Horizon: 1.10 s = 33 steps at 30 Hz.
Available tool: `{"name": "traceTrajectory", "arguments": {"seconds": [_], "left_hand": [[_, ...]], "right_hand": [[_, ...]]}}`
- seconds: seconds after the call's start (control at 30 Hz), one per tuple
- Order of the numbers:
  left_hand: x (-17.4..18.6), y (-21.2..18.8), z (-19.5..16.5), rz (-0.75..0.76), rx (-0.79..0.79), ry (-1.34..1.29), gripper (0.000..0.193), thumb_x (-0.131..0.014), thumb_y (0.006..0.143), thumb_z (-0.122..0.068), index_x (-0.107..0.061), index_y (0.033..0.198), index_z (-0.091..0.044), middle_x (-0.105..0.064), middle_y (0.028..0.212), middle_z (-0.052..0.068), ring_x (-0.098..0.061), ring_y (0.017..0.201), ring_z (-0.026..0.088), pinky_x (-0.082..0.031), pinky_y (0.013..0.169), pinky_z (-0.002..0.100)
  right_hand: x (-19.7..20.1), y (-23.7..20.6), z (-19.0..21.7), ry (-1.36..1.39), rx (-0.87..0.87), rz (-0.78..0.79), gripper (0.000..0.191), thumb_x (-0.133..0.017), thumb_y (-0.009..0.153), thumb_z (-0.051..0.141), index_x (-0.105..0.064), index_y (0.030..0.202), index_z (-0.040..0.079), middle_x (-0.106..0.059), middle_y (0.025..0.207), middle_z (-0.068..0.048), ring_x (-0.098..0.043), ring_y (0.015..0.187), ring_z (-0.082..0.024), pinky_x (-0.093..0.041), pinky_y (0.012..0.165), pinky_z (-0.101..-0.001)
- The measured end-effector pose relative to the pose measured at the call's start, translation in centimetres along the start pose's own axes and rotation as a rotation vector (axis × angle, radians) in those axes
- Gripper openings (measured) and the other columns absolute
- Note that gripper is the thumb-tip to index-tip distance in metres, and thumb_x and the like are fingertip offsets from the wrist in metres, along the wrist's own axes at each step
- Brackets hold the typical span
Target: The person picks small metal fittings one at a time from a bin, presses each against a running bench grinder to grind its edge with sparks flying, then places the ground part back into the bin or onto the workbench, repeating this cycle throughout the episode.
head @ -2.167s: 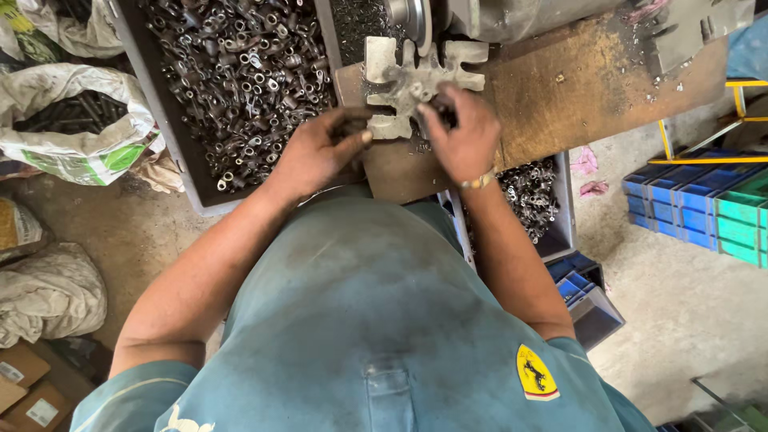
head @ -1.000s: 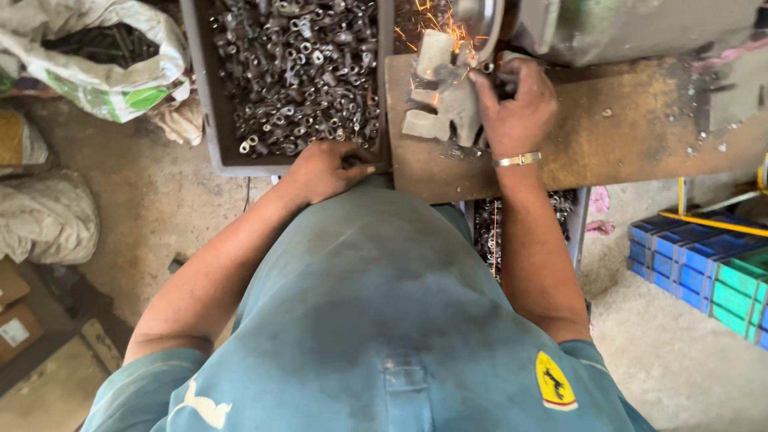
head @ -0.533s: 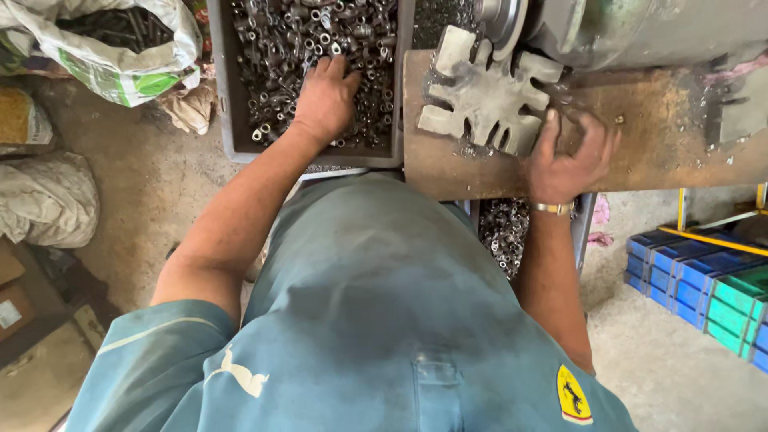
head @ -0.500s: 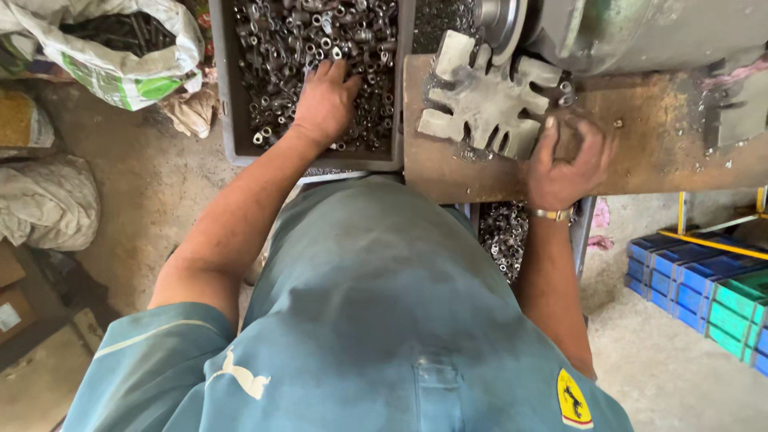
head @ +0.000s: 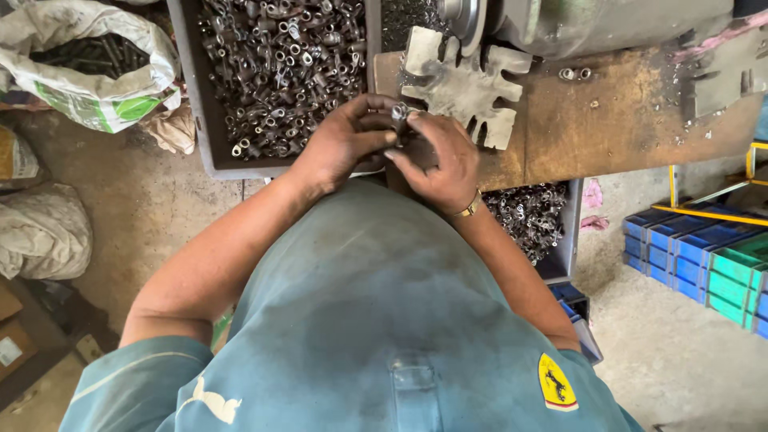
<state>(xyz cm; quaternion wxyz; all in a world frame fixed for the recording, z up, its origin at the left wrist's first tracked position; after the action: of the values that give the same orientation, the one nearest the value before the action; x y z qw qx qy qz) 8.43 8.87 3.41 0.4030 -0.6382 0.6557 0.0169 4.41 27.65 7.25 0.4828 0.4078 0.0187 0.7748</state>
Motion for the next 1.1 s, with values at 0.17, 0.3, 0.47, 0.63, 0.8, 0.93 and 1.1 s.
{"name": "traceTrajectory", "arguments": {"seconds": [0.17,0.3,0.47,0.63,0.8,0.93,1.1], "left_hand": [[-1.3,0.3,-0.1,0.002,-0.078,0.205,0.049,-0.075,0.090,-0.009,-0.059,0.136,-0.002,-0.073,0.123,0.010,-0.069,0.108,0.017,-0.059,0.086,0.029],[-0.1,0.1,0.6,-0.031,-0.094,0.537,0.057,-0.079,0.090,-0.024,-0.057,0.139,-0.004,-0.074,0.121,0.013,-0.072,0.110,0.019,-0.058,0.093,0.032],[5.5,-1.3,0.9,-0.348,-0.253,1.301,0.050,-0.082,0.085,-0.033,-0.071,0.126,-0.006,-0.074,0.109,0.017,-0.071,0.097,0.036,-0.057,0.084,0.045],[11.6,-4.1,0.2,-0.678,-0.504,1.774,0.037,-0.080,0.088,-0.023,-0.071,0.120,-0.008,-0.069,0.116,0.018,-0.066,0.105,0.037,-0.054,0.090,0.047],[14.0,-5.1,0.3,-0.709,-0.355,1.781,0.040,-0.080,0.083,-0.022,-0.069,0.115,-0.002,-0.063,0.112,0.020,-0.063,0.101,0.041,-0.054,0.085,0.048],[13.9,-4.4,-0.4,-0.720,-0.246,1.725,0.038,-0.080,0.085,-0.021,-0.069,0.115,0.000,-0.062,0.110,0.022,-0.063,0.101,0.041,-0.054,0.085,0.050],[12.9,-4.2,-1.6,-0.722,-0.234,1.765,0.034,-0.082,0.081,-0.022,-0.069,0.105,-0.002,-0.062,0.108,0.023,-0.064,0.100,0.042,-0.055,0.083,0.050]], "right_hand": [[-0.4,-0.7,-0.7,-0.147,0.018,0.020,0.039,-0.084,0.087,0.010,-0.068,0.121,0.002,-0.074,0.116,-0.016,-0.073,0.103,-0.033,-0.059,0.096,-0.0427],[0.6,-1.1,-2.6,-0.249,-0.147,0.017,0.029,-0.078,0.100,0.011,-0.067,0.126,0.001,-0.074,0.117,-0.017,-0.073,0.100,-0.033,-0.059,0.091,-0.0412],[2.8,-0.5,-6.3,-0.378,-0.194,-0.022,0.041,-0.077,0.102,0.015,-0.058,0.135,0.000,-0.070,0.118,-0.020,-0.069,0.105,-0.039,-0.056,0.095,-0.0442],[2.5,-0.2,-8.3,-0.357,-0.261,-0.132,0.042,-0.086,0.093,0.022,-0.062,0.120,0.001,-0.073,0.107,-0.016,-0.072,0.095,-0.033,-0.058,0.088,-0.0410],[1.4,1.0,-8.6,-0.394,-0.234,-0.169,0.031,-0.087,0.091,0.023,-0.066,0.104,0.005,-0.074,0.096,-0.011,-0.071,0.085,-0.027,-0.058,0.079,-0.0386],[1.1,1.7,-8.1,-0.494,-0.199,-0.194,0.031,-0.087,0.092,0.023,-0.065,0.102,0.005,-0.071,0.093,-0.011,-0.068,0.085,-0.030,-0.055,0.077,-0.0425],[2.1,2.3,-8.4,-0.489,-0.207,-0.177,0.035,-0.089,0.092,0.027,-0.063,0.100,0.005,-0.071,0.091,-0.011,-0.066,0.080,-0.031,-0.053,0.073,-0.0426]]}}
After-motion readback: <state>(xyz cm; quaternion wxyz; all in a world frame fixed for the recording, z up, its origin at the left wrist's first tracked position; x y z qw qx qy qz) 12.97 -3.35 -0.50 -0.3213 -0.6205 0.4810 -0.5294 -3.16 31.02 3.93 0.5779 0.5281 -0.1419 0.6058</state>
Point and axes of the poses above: each hand's wrist, its own y-axis towards the middle knuckle, its own x-axis out of the back of the hand, z = x × y, the point moved 2 cm from there along y, towards the middle knuckle
